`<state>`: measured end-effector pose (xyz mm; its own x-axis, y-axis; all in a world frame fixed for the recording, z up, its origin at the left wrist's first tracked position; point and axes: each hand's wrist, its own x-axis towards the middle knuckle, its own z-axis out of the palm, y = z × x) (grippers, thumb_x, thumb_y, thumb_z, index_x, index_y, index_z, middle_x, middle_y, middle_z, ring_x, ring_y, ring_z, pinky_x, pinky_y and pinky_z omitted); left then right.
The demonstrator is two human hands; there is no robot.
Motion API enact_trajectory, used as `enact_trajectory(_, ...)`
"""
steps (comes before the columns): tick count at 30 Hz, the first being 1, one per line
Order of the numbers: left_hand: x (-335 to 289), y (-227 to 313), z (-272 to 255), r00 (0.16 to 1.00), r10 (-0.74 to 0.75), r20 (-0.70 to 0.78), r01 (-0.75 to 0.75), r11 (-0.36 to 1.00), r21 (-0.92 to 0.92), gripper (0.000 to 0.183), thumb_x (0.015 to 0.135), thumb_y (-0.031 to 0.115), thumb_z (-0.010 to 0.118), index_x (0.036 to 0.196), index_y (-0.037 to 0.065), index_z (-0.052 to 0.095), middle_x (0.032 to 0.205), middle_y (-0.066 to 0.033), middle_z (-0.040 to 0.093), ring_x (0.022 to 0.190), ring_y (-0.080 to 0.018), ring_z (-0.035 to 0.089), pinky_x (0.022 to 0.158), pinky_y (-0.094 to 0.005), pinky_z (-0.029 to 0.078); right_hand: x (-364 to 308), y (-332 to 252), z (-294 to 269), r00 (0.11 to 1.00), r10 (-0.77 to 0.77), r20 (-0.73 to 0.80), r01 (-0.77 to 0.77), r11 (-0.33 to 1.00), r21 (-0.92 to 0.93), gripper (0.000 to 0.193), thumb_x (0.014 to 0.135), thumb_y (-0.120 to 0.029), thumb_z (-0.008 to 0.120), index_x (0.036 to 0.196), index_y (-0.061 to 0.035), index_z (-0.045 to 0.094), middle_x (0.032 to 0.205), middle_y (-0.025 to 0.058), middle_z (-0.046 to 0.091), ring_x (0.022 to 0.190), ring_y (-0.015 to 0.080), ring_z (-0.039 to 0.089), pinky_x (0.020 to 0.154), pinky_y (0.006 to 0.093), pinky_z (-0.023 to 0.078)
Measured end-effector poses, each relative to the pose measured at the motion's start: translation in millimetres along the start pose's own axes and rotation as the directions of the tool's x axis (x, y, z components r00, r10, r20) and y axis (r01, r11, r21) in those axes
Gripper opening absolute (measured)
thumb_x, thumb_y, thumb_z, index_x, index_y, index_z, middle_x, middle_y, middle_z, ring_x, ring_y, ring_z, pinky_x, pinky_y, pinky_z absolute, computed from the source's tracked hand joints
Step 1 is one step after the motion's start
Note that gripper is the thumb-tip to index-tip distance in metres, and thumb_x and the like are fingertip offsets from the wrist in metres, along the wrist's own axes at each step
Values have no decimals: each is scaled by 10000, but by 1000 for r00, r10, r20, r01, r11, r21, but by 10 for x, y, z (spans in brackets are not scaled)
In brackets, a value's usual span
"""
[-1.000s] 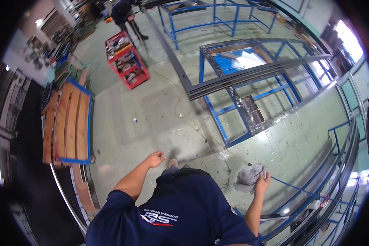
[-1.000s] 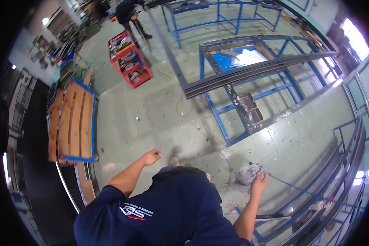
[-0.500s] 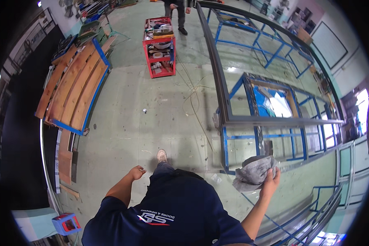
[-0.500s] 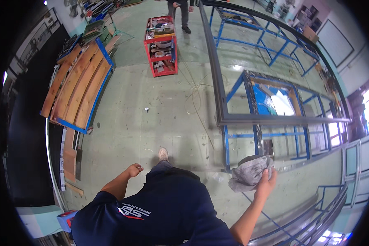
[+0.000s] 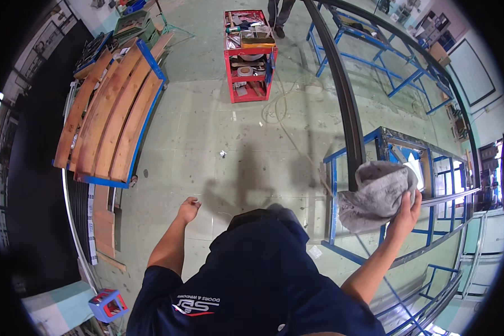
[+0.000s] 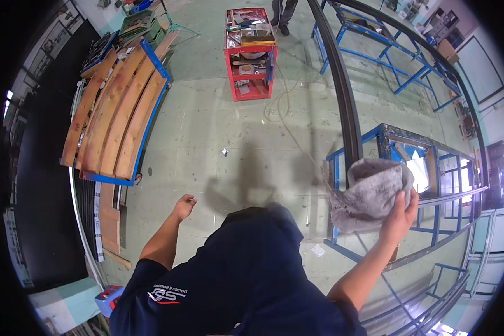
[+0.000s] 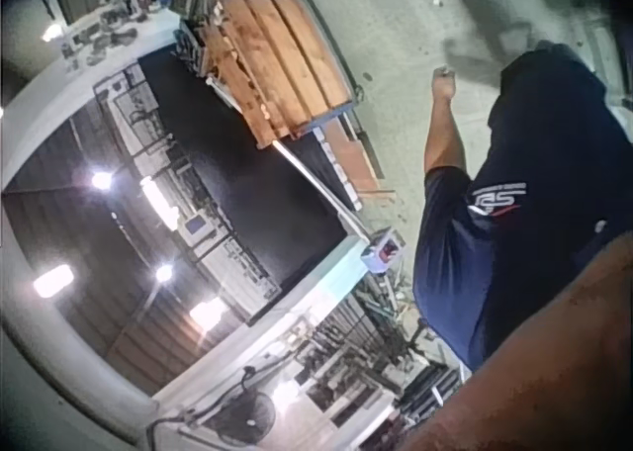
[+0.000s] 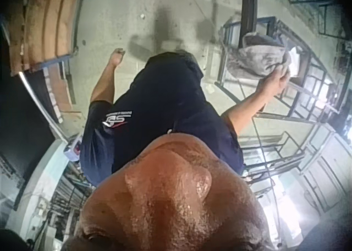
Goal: Cleaning a metal frame with a cloth and then securing a corner with a C-clamp.
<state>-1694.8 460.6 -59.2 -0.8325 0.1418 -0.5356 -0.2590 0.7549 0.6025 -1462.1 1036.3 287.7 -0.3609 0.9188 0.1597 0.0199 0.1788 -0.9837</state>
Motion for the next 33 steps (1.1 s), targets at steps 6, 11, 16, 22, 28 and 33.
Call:
enact_trajectory(6, 344, 155, -76, 998, 31, 50, -27, 997, -73, 500, 915, 406, 677, 1226, 17, 620, 1103, -186, 709, 1028, -314, 675, 915, -391, 525, 438, 161, 1257, 995, 8, 98, 13, 977, -212, 352, 981, -174, 619, 1285, -4, 569, 1163, 74, 619, 1049, 146, 546, 963, 276, 414)
enact_trajectory(11, 489, -131, -331, 968, -192, 161, 163, 971, 174, 514, 898, 414, 678, 1219, 13, 641, 1117, -213, 704, 1088, -335, 664, 931, -388, 520, 1085, 647, 2302, 980, 35, 196, -7, 990, -140, 306, 957, -167, 650, 1220, -17, 608, 1090, 50, 642, 990, 135, 569, 907, 265, 448)
enact_trajectory(16, 615, -189, -1022, 876, -481, 22, 482, 874, -68, 401, 908, 355, 689, 1159, 43, 685, 1116, -183, 708, 1076, -284, 666, 933, -376, 515, 1842, 718, 3591, 963, 66, 263, -8, 976, -217, 326, 934, -182, 665, 1207, -11, 619, 1073, 94, 682, 992, 156, 604, 906, 295, 467)
enact_trajectory(22, 1190, 878, -1694, 791, -563, -238, 283, 682, -674, 348, 973, 314, 637, 1208, 58, 627, 920, -32, 646, 766, -117, 551, 693, -271, 459, 2533, 536, 5092, 934, -34, 355, 148, 943, -299, 346, 946, -203, 674, 1227, -8, 617, 1073, 47, 673, 969, 124, 583, 888, 256, 451)
enact_trajectory(28, 1545, 224, -1517, 915, -392, -94, 366, 906, -213, 367, 1001, 346, 563, 1213, 56, 636, 1011, -80, 675, 835, -161, 594, 758, -333, 505, 2846, 452, 6239, 921, 2, 389, 96, 967, -234, 327, 946, -194, 678, 1211, -9, 625, 1035, 36, 678, 920, 113, 586, 852, 248, 458)
enact_trajectory(33, 1985, 286, -1990, 907, -420, 19, 418, 896, -151, 292, 991, 281, 558, 1080, 39, 696, 923, -93, 709, 822, -235, 658, 762, -385, 521, 2940, 539, 6805, 966, -76, 246, 166, 914, -369, 314, 942, -183, 673, 1198, -5, 636, 1010, 53, 684, 899, 119, 597, 831, 259, 470)
